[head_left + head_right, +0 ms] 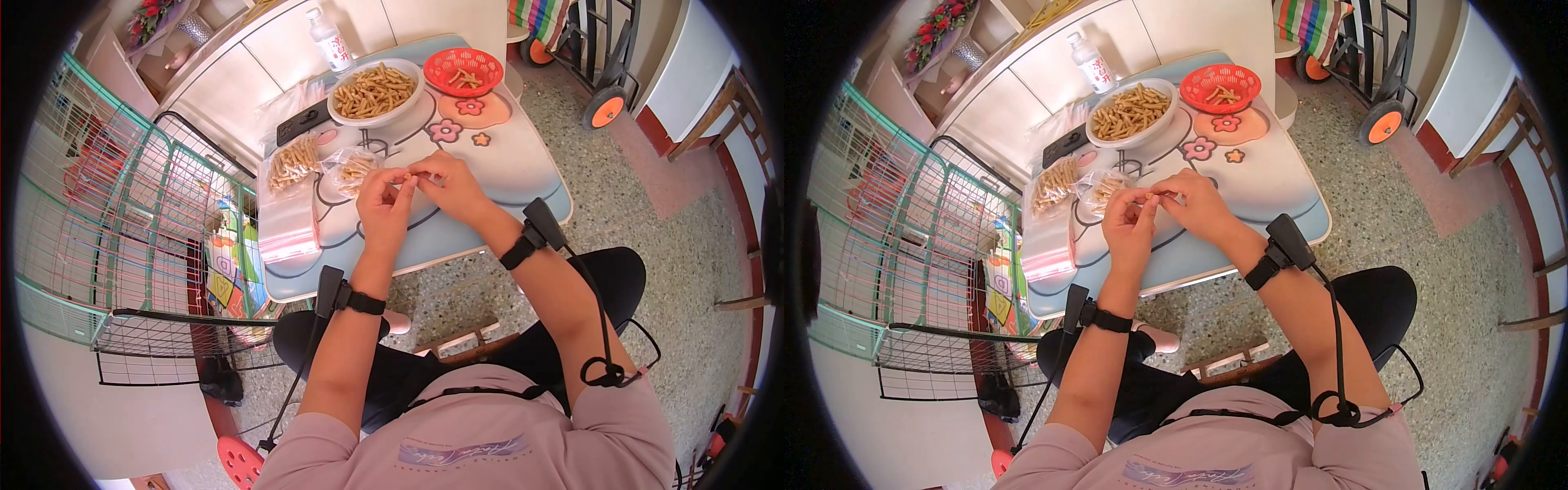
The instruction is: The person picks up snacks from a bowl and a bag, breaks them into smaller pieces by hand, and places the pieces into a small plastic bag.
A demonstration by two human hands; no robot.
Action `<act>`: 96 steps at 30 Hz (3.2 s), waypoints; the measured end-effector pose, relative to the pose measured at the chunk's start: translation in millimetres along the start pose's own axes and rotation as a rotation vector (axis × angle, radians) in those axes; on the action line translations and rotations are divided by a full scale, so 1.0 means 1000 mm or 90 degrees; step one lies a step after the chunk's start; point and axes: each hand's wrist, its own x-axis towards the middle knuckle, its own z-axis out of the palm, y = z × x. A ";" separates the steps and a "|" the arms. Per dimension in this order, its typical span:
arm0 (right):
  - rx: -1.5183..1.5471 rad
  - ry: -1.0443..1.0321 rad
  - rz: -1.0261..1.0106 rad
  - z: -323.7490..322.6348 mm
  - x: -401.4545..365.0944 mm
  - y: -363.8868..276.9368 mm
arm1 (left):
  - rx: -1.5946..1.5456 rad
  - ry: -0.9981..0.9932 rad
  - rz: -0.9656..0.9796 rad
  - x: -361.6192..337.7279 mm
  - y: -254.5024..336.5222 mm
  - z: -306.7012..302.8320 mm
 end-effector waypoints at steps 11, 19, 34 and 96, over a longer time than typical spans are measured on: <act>-0.011 0.010 0.012 0.000 0.000 -0.004 | 0.005 0.000 0.000 0.000 0.000 0.000; -0.001 0.008 0.000 0.000 0.000 -0.001 | 0.012 -0.001 -0.002 0.000 -0.001 -0.001; 0.063 0.112 -0.021 0.002 0.000 0.007 | 0.061 0.007 -0.027 0.000 -0.008 0.000; 0.066 0.067 -0.044 -0.004 0.000 -0.004 | 0.052 0.012 -0.174 0.001 0.002 0.003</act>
